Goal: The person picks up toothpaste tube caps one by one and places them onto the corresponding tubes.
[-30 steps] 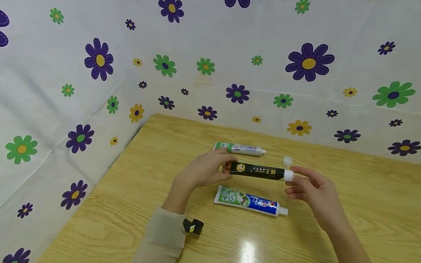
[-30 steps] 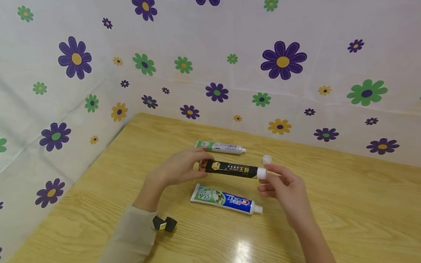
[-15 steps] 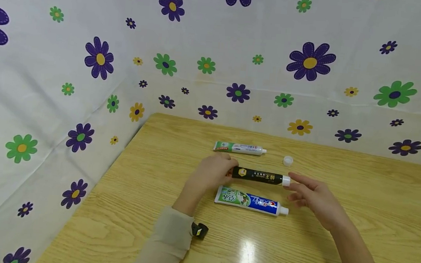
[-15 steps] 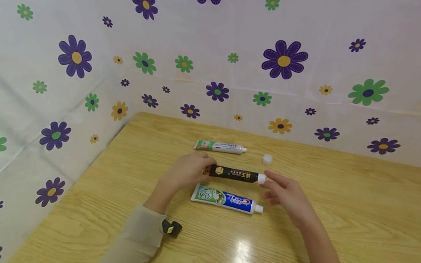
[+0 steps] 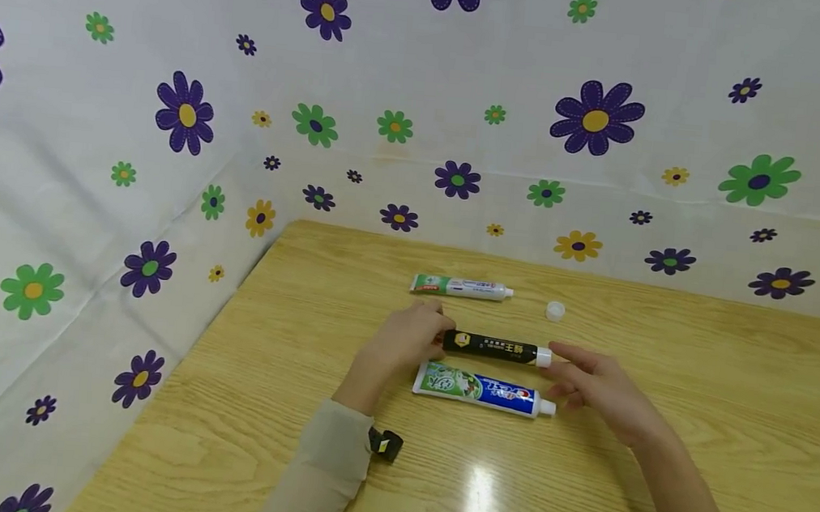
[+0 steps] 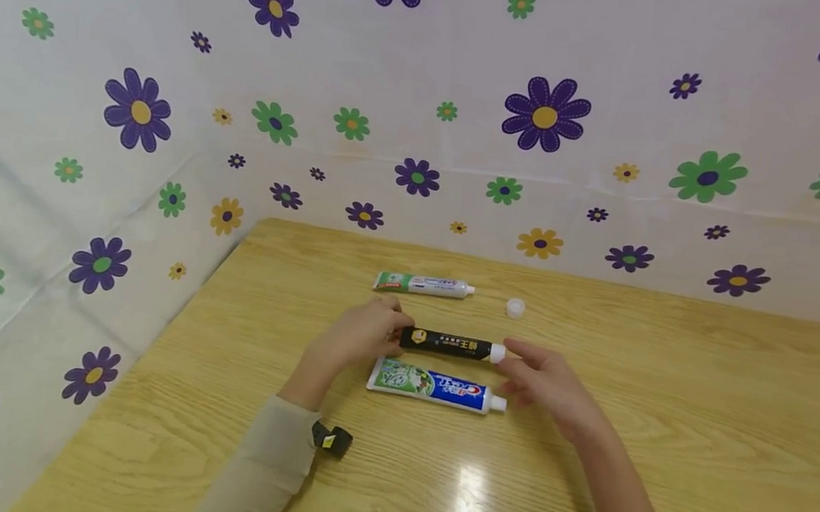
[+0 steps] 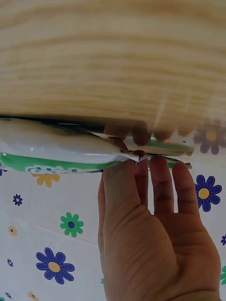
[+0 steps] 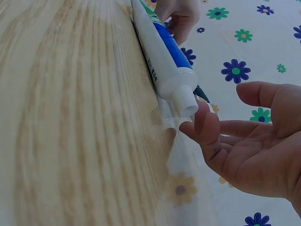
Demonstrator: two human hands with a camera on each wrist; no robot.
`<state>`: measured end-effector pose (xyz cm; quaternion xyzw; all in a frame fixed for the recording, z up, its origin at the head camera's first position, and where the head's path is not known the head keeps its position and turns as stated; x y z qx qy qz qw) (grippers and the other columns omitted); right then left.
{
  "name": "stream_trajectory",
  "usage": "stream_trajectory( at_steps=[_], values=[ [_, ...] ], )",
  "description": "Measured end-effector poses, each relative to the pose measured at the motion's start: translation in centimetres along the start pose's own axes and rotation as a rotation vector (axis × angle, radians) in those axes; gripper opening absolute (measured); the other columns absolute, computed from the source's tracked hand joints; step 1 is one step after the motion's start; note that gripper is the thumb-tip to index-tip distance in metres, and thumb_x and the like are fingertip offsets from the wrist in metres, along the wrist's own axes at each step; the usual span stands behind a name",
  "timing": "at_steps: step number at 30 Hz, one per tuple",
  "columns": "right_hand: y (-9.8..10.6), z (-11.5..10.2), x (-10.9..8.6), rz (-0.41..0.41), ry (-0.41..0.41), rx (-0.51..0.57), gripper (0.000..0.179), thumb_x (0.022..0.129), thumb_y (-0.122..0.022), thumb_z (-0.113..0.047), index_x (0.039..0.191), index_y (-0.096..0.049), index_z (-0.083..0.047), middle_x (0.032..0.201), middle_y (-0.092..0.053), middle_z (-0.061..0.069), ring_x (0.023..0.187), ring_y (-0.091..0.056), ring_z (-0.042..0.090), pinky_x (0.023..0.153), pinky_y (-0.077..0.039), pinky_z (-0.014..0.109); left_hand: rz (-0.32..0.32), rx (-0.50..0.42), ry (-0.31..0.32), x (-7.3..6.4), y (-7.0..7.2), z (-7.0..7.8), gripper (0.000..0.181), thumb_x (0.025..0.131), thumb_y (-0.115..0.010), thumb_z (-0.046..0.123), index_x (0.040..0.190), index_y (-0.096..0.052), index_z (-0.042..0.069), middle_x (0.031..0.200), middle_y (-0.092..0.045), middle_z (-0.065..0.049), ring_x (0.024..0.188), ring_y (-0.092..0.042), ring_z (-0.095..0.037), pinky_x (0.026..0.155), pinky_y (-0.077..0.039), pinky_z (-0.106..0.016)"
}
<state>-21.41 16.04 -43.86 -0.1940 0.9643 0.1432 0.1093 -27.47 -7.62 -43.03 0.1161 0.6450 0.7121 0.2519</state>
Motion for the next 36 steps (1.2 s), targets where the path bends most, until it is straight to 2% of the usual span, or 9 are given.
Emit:
stream_trajectory(
  at_steps=[3, 6, 14, 17, 21, 26, 29, 36],
  values=[
    [0.0, 0.2, 0.1, -0.008, -0.013, -0.013, 0.062, 0.104, -0.05, -0.026, 0.152, -0.029, 0.006, 0.129, -0.061, 0.027, 0.093, -0.067, 0.02, 0.076, -0.055, 0.03, -0.031, -0.054, -0.035, 0.3, -0.1, -0.1, 0.035, 0.091, -0.074, 0.023, 0.124, -0.068, 0.012, 0.107, -0.059, -0.005, 0.088, -0.053, -0.016, 0.074, -0.048, -0.03],
    [0.2, 0.4, 0.1, -0.003, -0.02, -0.005, 0.062, 0.104, -0.05, -0.027, 0.153, -0.028, 0.004, 0.129, -0.06, 0.027, 0.091, -0.067, 0.02, 0.076, -0.055, 0.031, -0.04, -0.121, -0.061, 0.5, -0.1, -0.1, 0.035, 0.091, -0.074, 0.019, 0.123, -0.067, 0.009, 0.106, -0.058, -0.005, 0.088, -0.052, -0.016, 0.078, -0.048, -0.031],
    [0.3, 0.6, 0.3, 0.002, -0.031, 0.008, 0.062, 0.105, -0.048, -0.027, 0.154, -0.026, 0.002, 0.14, -0.051, 0.029, 0.089, -0.066, 0.019, 0.075, -0.056, 0.031, -0.041, -0.256, -0.052, 0.6, -0.3, -0.5, 0.038, 0.093, -0.069, 0.011, 0.13, -0.062, 0.004, 0.118, -0.057, -0.011, 0.098, -0.055, -0.02, 0.089, -0.049, -0.036],
    [0.4, 0.6, 0.2, 0.008, -0.031, 0.003, 0.061, 0.105, -0.048, -0.027, 0.154, -0.027, 0.003, 0.136, -0.055, 0.029, 0.091, -0.067, 0.019, 0.075, -0.056, 0.031, -0.048, -0.263, -0.054, 0.7, -0.4, -0.5, 0.041, 0.093, -0.069, 0.009, 0.133, -0.06, 0.004, 0.122, -0.056, -0.012, 0.105, -0.055, -0.022, 0.094, -0.049, -0.037],
    [0.8, 0.4, 0.1, 0.023, -0.024, 0.006, 0.058, 0.104, -0.049, -0.023, 0.151, -0.032, 0.006, 0.119, -0.065, 0.024, 0.09, -0.067, 0.019, 0.074, -0.056, 0.031, -0.059, -0.263, -0.054, 0.7, -0.5, -0.5, 0.044, 0.094, -0.067, 0.008, 0.137, -0.057, 0.006, 0.127, -0.055, -0.013, 0.112, -0.055, -0.024, 0.098, -0.047, -0.037],
    [1.1, 0.4, 0.0, 0.031, -0.033, 0.006, 0.055, 0.104, -0.049, -0.022, 0.149, -0.036, 0.007, 0.105, -0.069, 0.014, 0.088, -0.066, 0.018, 0.073, -0.056, 0.031, -0.058, -0.276, -0.053, 0.6, -0.4, -0.5, 0.043, 0.095, -0.066, 0.008, 0.137, -0.057, 0.005, 0.125, -0.055, -0.012, 0.109, -0.055, -0.022, 0.097, -0.048, -0.036],
    [1.2, 0.4, 0.0, 0.037, -0.04, -0.002, 0.055, 0.104, -0.05, -0.023, 0.148, -0.038, 0.007, 0.107, -0.068, 0.016, 0.088, -0.066, 0.017, 0.073, -0.056, 0.031, -0.056, -0.274, -0.054, 0.6, -0.4, -0.4, 0.042, 0.096, -0.065, 0.009, 0.137, -0.057, 0.006, 0.123, -0.055, -0.011, 0.106, -0.054, -0.021, 0.094, -0.048, -0.036],
    [1.3, 0.4, -0.2, 0.029, -0.032, -0.026, 0.053, 0.104, -0.05, -0.025, 0.145, -0.042, 0.007, 0.129, -0.059, 0.027, 0.091, -0.066, 0.019, 0.074, -0.057, 0.032, -0.055, -0.244, -0.058, 0.5, -0.5, -0.5, 0.041, 0.098, -0.063, 0.013, 0.138, -0.057, 0.008, 0.122, -0.055, -0.01, 0.101, -0.054, -0.019, 0.09, -0.049, -0.035]
  ],
)
Point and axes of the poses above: each hand's wrist, its own x-axis towards the middle knuckle, its own y-axis out of the back of the hand, z = x × y, the point moved 6 cm from there along x, towards the middle knuckle
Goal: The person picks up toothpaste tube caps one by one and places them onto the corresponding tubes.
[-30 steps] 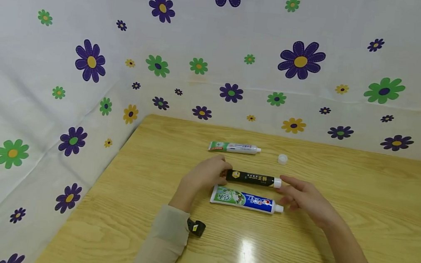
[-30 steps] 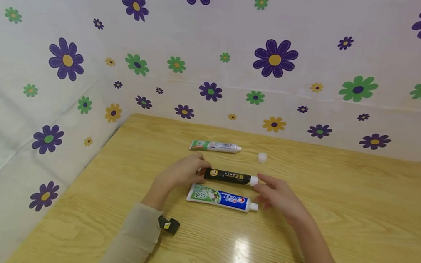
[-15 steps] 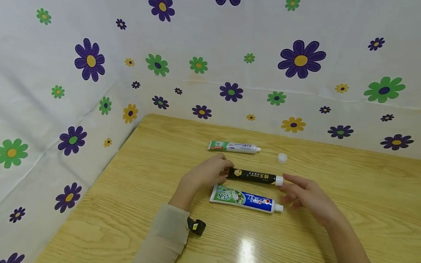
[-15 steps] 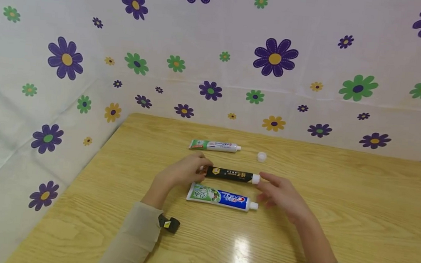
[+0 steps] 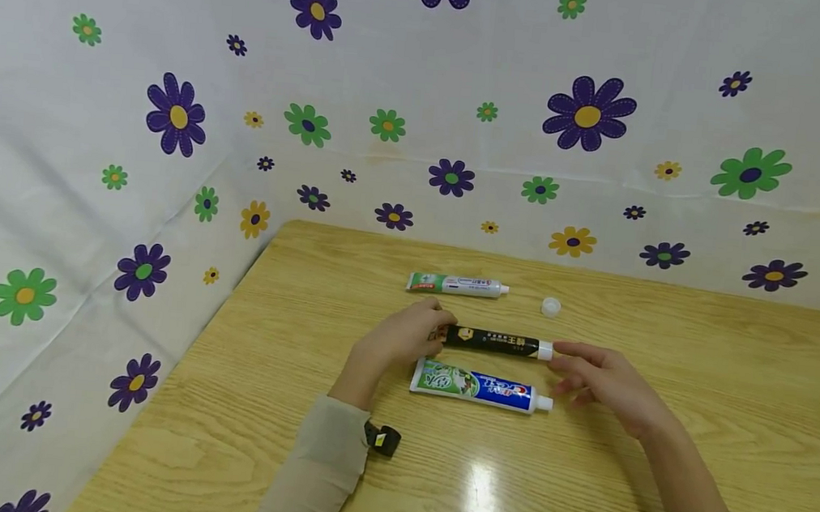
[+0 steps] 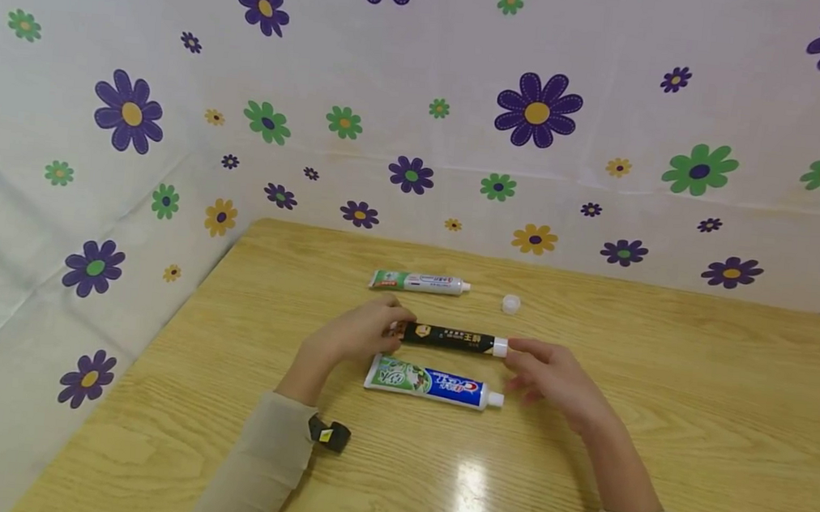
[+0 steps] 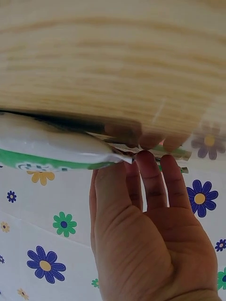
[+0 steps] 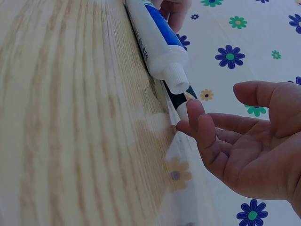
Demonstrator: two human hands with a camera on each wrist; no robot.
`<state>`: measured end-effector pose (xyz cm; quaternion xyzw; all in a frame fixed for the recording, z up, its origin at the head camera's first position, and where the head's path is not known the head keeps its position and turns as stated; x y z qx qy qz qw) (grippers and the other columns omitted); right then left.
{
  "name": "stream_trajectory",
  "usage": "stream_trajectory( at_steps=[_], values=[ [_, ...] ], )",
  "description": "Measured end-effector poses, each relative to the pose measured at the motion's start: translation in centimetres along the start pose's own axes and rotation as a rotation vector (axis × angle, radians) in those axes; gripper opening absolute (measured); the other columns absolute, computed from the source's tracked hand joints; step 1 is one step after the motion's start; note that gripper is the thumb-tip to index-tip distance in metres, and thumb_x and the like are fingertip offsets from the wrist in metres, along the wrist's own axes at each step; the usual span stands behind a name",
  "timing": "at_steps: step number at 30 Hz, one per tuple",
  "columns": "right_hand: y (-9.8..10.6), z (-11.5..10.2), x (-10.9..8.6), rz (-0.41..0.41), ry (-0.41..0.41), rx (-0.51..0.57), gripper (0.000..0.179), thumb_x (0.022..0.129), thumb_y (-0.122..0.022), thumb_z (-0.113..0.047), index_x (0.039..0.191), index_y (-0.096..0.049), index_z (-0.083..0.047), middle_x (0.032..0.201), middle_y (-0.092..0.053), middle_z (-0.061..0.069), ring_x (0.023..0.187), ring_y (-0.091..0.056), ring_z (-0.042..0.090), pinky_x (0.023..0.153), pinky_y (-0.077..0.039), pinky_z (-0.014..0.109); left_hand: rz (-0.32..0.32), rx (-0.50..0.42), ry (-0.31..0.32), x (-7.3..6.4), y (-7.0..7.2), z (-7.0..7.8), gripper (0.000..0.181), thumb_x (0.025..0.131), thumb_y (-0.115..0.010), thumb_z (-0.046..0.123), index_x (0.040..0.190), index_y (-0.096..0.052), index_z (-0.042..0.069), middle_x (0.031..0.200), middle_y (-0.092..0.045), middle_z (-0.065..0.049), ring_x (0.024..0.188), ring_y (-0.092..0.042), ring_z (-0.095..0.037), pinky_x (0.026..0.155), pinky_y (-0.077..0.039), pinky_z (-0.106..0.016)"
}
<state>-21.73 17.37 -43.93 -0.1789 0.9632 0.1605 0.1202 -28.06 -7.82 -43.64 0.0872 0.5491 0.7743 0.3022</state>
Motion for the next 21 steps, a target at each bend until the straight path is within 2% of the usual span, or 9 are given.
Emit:
stream_trajectory(
  at_steps=[7, 15, 21],
  values=[
    [0.34, 0.01, -0.12, -0.001, 0.014, -0.009, 0.052, 0.105, -0.049, -0.026, 0.143, -0.044, 0.009, 0.128, -0.06, 0.026, 0.091, -0.068, 0.019, 0.074, -0.057, 0.032, 0.003, 0.007, 0.0, -0.06, 0.05, -0.02, 0.043, 0.099, -0.061, 0.013, 0.141, -0.054, 0.01, 0.127, -0.054, -0.011, 0.103, -0.055, -0.019, 0.091, -0.05, -0.035],
    [0.28, 0.01, -0.18, -0.004, 0.026, -0.004, 0.051, 0.105, -0.048, -0.025, 0.142, -0.044, 0.01, 0.127, -0.061, 0.026, 0.091, -0.067, 0.019, 0.074, -0.057, 0.032, 0.011, 0.005, 0.004, -0.06, 0.15, -0.04, 0.044, 0.098, -0.062, 0.011, 0.141, -0.054, 0.01, 0.124, -0.053, -0.01, 0.101, -0.053, -0.019, 0.089, -0.049, -0.034],
    [0.43, 0.12, -0.13, 0.004, 0.02, -0.021, 0.051, 0.105, -0.048, -0.026, 0.143, -0.044, 0.009, 0.131, -0.059, 0.026, 0.092, -0.067, 0.021, 0.075, -0.056, 0.032, 0.012, -0.035, 0.02, -0.14, 0.18, -0.21, 0.048, 0.097, -0.063, 0.013, 0.144, -0.051, 0.01, 0.126, -0.052, -0.01, 0.1, -0.052, -0.019, 0.089, -0.049, -0.034]
  ],
)
Point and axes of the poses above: each hand's wrist, its own x-axis towards the middle knuckle, its own y-axis out of the back of the hand, z = x × y, the point moved 6 cm from there along x, towards the middle knuckle
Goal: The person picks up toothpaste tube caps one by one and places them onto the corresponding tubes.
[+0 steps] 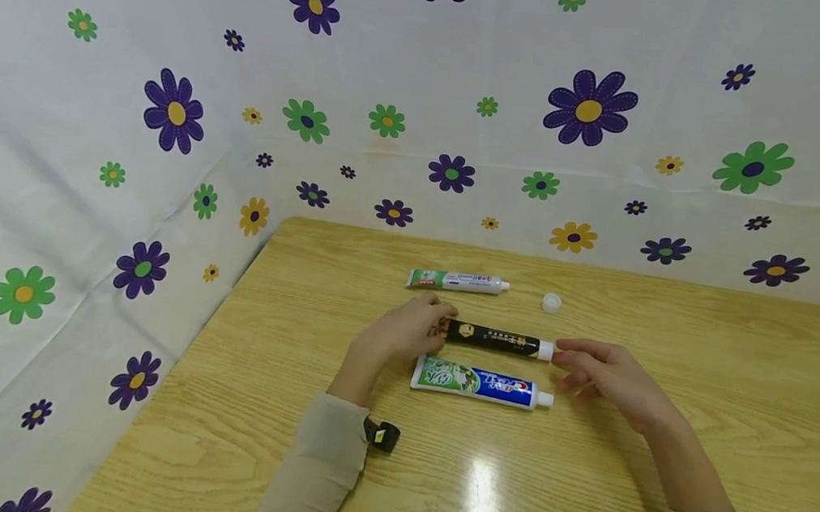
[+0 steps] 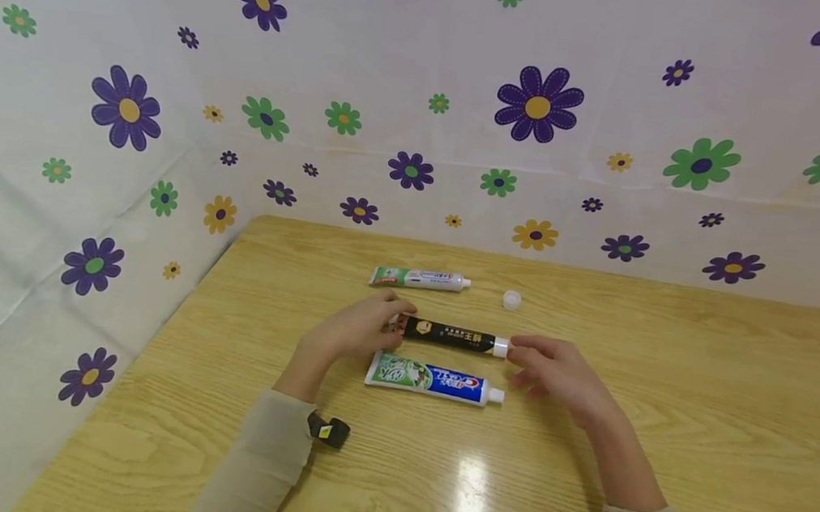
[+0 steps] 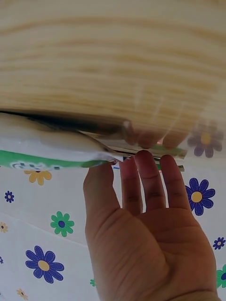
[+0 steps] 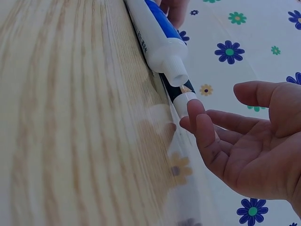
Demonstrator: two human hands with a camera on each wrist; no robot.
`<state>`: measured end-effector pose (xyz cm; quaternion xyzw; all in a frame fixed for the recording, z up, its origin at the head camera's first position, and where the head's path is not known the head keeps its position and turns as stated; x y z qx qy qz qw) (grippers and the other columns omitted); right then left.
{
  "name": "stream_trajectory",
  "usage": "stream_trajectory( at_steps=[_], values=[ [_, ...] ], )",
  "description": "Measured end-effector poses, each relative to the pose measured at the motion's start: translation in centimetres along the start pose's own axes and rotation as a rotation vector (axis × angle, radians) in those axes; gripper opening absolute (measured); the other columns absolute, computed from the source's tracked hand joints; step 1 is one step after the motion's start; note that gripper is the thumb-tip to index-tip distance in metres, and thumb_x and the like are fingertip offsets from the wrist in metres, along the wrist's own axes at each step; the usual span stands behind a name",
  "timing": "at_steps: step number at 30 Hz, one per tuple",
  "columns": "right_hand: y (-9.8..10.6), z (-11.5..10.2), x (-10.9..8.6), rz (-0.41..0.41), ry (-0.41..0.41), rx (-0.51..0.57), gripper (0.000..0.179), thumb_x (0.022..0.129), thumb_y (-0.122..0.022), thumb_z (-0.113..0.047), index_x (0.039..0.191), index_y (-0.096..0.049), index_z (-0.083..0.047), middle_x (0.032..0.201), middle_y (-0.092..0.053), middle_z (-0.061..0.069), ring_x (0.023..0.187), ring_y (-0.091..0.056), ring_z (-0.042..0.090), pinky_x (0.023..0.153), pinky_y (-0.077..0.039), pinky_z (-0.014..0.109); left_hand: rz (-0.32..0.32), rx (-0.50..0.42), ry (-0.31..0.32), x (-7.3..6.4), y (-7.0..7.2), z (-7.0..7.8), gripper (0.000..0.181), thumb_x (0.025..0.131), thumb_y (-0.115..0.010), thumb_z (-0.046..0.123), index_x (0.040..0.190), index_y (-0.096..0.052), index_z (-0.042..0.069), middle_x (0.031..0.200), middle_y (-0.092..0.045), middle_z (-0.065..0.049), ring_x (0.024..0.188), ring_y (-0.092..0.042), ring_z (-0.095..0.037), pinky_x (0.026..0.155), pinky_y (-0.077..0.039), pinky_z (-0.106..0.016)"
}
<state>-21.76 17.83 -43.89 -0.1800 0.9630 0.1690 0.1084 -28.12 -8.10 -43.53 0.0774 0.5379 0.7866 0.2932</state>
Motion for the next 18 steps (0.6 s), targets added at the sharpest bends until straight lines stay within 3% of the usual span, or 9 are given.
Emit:
stream_trajectory(
  at_steps=[6, 11, 14, 18],
  values=[
    [0.2, 0.1, 0.1, 0.011, -0.007, 0.002, 0.051, 0.106, -0.047, -0.028, 0.142, -0.046, 0.007, 0.134, -0.058, 0.026, 0.092, -0.067, 0.02, 0.076, -0.056, 0.032, 0.021, -0.024, 0.009, -0.2, 0.4, -0.7, 0.044, 0.099, -0.06, 0.02, 0.142, -0.053, 0.011, 0.136, -0.05, -0.011, 0.115, -0.054, -0.021, 0.099, -0.048, -0.037],
    [0.8, -0.1, 0.3, 0.03, 0.011, 0.021, 0.05, 0.105, -0.049, -0.027, 0.141, -0.046, 0.008, 0.132, -0.057, 0.026, 0.091, -0.068, 0.019, 0.074, -0.057, 0.033, 0.091, 0.007, 0.024, -0.3, 1.2, -1.3, 0.043, 0.101, -0.057, 0.031, 0.14, -0.055, 0.012, 0.144, -0.048, -0.013, 0.136, -0.042, -0.031, 0.112, -0.037, -0.046],
    [1.9, -0.1, 0.4, 0.071, 0.012, 0.002, 0.052, 0.105, -0.05, -0.027, 0.142, -0.045, 0.009, 0.134, -0.056, 0.028, 0.09, -0.068, 0.015, 0.076, -0.057, 0.031, 0.11, 0.006, 0.03, -0.5, 1.4, -1.6, 0.047, 0.101, -0.058, 0.035, 0.141, -0.054, 0.012, 0.147, -0.044, -0.015, 0.14, -0.034, -0.037, 0.115, -0.029, -0.052],
    [3.6, -0.2, 1.1, 0.132, 0.01, -0.079, 0.054, 0.104, -0.051, -0.029, 0.142, -0.043, 0.009, 0.135, -0.053, 0.03, 0.09, -0.067, 0.014, 0.076, -0.057, 0.029, 0.11, 0.022, 0.051, -0.4, 1.6, -2.3, 0.048, 0.101, -0.057, 0.036, 0.143, -0.051, 0.012, 0.147, -0.042, -0.017, 0.138, -0.032, -0.038, 0.113, -0.028, -0.055]
  ],
)
Point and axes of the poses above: each hand's wrist, its own x-axis towards the middle knuckle, its own y-axis out of the back of the hand, z = x × y, the point moved 6 cm from there along x, towards the middle knuckle
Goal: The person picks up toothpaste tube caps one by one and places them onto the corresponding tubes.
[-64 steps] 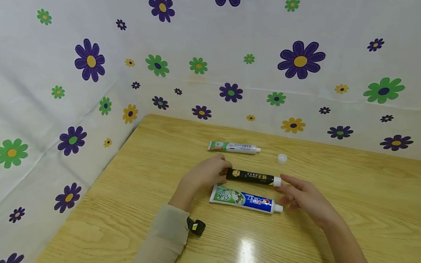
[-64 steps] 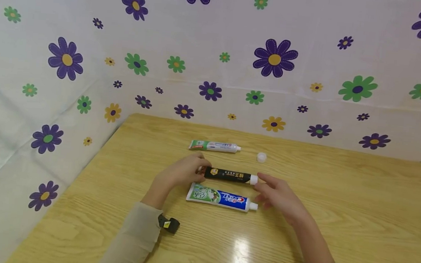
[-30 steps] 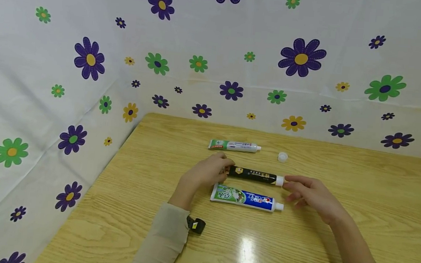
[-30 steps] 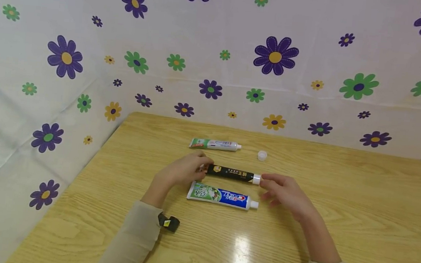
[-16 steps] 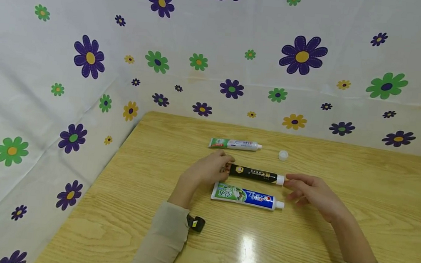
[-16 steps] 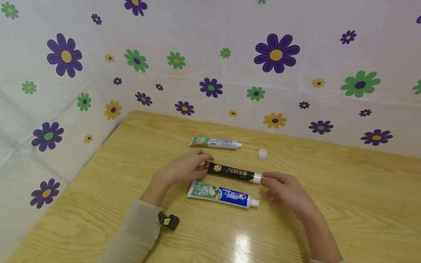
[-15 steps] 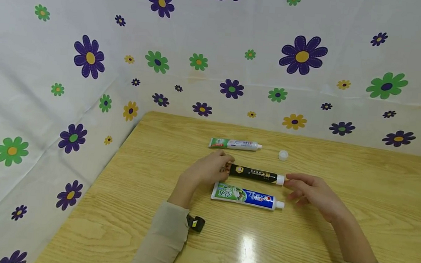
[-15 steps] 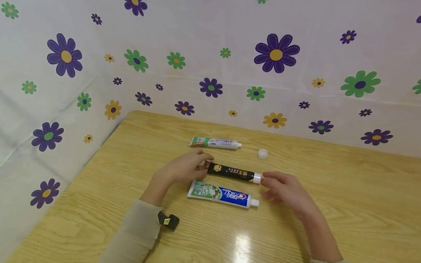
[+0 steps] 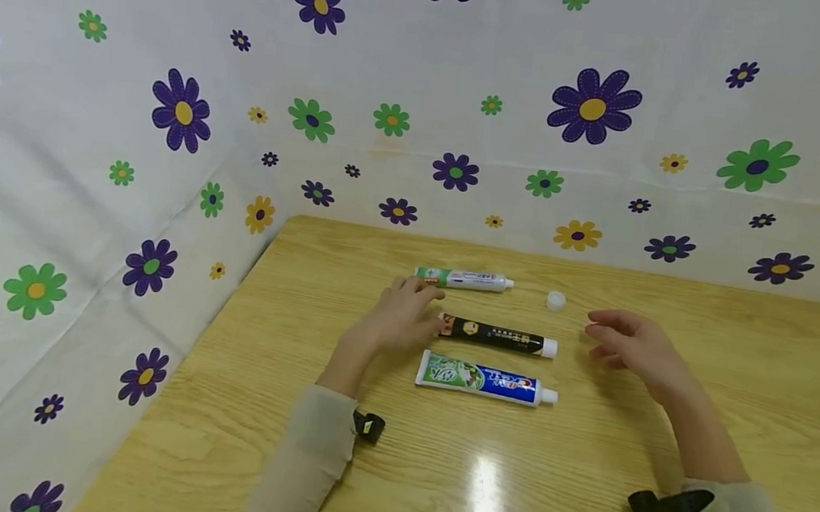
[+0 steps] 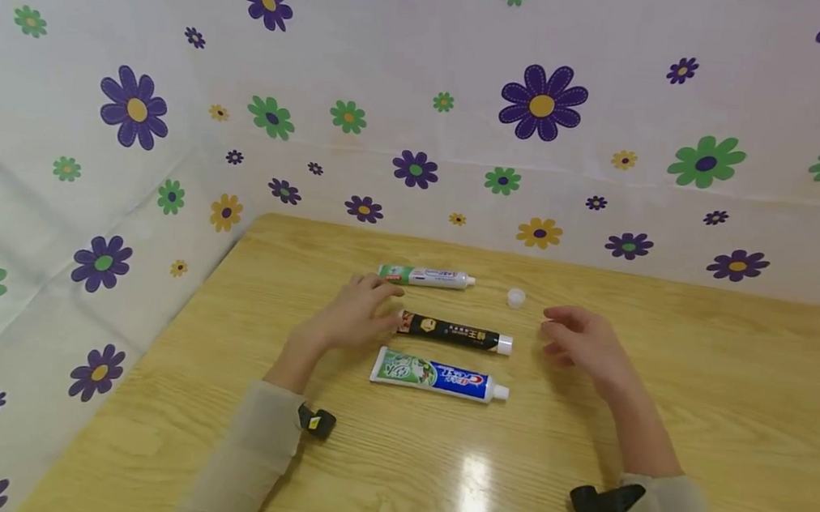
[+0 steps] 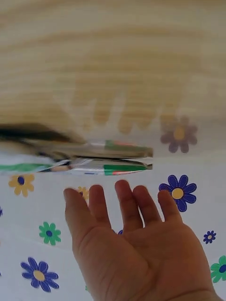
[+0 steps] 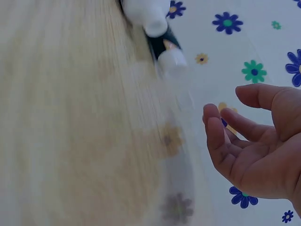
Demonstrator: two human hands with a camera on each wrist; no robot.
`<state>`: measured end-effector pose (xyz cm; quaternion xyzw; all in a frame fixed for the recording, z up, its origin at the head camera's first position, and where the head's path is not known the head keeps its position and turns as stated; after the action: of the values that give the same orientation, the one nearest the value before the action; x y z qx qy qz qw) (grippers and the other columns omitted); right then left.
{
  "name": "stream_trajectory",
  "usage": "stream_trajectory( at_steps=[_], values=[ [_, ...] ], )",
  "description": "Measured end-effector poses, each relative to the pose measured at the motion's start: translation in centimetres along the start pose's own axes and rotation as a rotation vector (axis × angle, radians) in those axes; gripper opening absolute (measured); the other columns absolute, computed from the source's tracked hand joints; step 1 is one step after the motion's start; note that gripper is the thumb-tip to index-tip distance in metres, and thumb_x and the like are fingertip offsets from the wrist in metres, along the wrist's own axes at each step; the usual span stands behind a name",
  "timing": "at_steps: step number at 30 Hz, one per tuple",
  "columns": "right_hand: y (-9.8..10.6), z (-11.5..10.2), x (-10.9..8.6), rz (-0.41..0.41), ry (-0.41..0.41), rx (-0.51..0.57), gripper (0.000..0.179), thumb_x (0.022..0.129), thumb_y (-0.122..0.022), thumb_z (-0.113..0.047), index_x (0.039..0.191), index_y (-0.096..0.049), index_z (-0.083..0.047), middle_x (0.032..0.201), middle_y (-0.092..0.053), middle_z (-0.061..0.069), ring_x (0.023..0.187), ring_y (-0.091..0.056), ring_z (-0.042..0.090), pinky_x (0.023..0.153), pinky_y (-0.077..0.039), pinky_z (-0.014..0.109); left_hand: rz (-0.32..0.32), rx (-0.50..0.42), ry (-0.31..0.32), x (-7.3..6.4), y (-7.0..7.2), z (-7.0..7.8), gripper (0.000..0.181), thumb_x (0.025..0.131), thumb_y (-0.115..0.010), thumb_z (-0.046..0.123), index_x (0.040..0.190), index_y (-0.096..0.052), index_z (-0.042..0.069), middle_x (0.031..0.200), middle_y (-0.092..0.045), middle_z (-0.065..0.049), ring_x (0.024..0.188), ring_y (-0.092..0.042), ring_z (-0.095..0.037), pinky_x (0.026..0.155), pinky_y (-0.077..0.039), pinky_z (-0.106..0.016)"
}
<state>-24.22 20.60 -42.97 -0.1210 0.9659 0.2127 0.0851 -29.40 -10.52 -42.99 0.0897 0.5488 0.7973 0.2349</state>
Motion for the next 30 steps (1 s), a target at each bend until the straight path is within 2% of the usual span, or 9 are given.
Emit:
stream_trajectory(
  at_steps=[4, 9, 12, 16, 20, 25, 30],
  values=[
    [0.7, -0.4, 1.7, 0.032, 0.035, -0.115, 0.053, 0.102, -0.055, -0.023, 0.14, -0.043, 0.011, 0.129, -0.055, 0.031, 0.091, -0.066, 0.023, 0.073, -0.056, 0.028, 0.008, 0.035, 0.02, 1.2, 0.8, -0.8, 0.048, 0.101, -0.057, 0.035, 0.143, -0.05, 0.013, 0.146, -0.042, -0.017, 0.138, -0.032, -0.037, 0.113, -0.028, -0.055],
    [0.4, -0.9, 4.1, 0.077, 0.047, -0.258, 0.053, 0.096, -0.062, -0.02, 0.136, -0.047, 0.011, 0.121, -0.059, 0.03, 0.087, -0.066, 0.028, 0.07, -0.054, 0.028, -0.034, 0.097, 0.004, 3.5, 1.5, -0.9, 0.051, 0.1, -0.058, 0.032, 0.145, -0.046, 0.012, 0.144, -0.044, -0.018, 0.136, -0.035, -0.037, 0.113, -0.029, -0.054],
    [0.0, -1.0, 5.6, 0.099, 0.04, -0.336, 0.055, 0.094, -0.065, -0.021, 0.135, -0.048, 0.01, 0.121, -0.058, 0.031, 0.091, -0.065, 0.033, 0.075, -0.054, 0.035, -0.066, 0.169, 0.01, 4.8, 1.4, -0.8, 0.055, 0.1, -0.058, 0.032, 0.149, -0.041, 0.013, 0.144, -0.044, -0.016, 0.134, -0.037, -0.034, 0.113, -0.031, -0.05],
    [-0.6, -0.9, 7.1, 0.092, 0.026, -0.412, 0.059, 0.092, -0.067, -0.023, 0.136, -0.047, 0.01, 0.124, -0.056, 0.032, 0.104, -0.058, 0.04, 0.089, -0.051, 0.049, -0.094, 0.254, 0.021, 6.2, 1.0, -0.3, 0.06, 0.101, -0.058, 0.03, 0.154, -0.035, 0.017, 0.148, -0.042, -0.013, 0.137, -0.037, -0.031, 0.114, -0.031, -0.047],
    [-1.2, -0.8, 7.7, 0.071, 0.007, -0.442, 0.062, 0.092, -0.068, -0.025, 0.138, -0.045, 0.009, 0.125, -0.055, 0.031, 0.107, -0.054, 0.04, 0.094, -0.047, 0.054, -0.113, 0.252, 0.039, 6.6, 0.6, 0.4, 0.059, 0.101, -0.055, 0.025, 0.156, -0.032, 0.02, 0.151, -0.039, -0.01, 0.141, -0.033, -0.029, 0.118, -0.025, -0.047],
    [-1.7, -1.0, 8.0, 0.084, 0.027, -0.486, 0.056, 0.091, -0.069, -0.028, 0.13, -0.052, 0.009, 0.116, -0.06, 0.027, 0.099, -0.058, 0.036, 0.087, -0.05, 0.048, -0.12, 0.21, 0.078, 6.5, 0.1, 0.8, 0.056, 0.102, -0.054, 0.027, 0.155, -0.034, 0.022, 0.151, -0.039, -0.01, 0.142, -0.032, -0.028, 0.119, -0.022, -0.048],
    [-1.8, -0.9, 8.1, 0.115, 0.059, -0.537, 0.046, 0.092, -0.069, -0.028, 0.117, -0.06, 0.009, 0.104, -0.063, 0.022, 0.088, -0.057, 0.03, 0.076, -0.049, 0.041, -0.106, 0.208, 0.08, 7.1, 0.0, 1.1, 0.048, 0.101, -0.058, 0.028, 0.146, -0.045, 0.018, 0.137, -0.048, -0.01, 0.127, -0.043, -0.027, 0.114, -0.032, -0.046]
  ],
)
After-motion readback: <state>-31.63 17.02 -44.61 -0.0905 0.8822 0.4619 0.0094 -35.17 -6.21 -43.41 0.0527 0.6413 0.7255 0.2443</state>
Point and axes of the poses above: each hand's wrist, its own x-axis towards the middle knuckle, its own y-axis out of the back of the hand, z = x × y, the point moved 6 cm from there along x, towards the middle knuckle
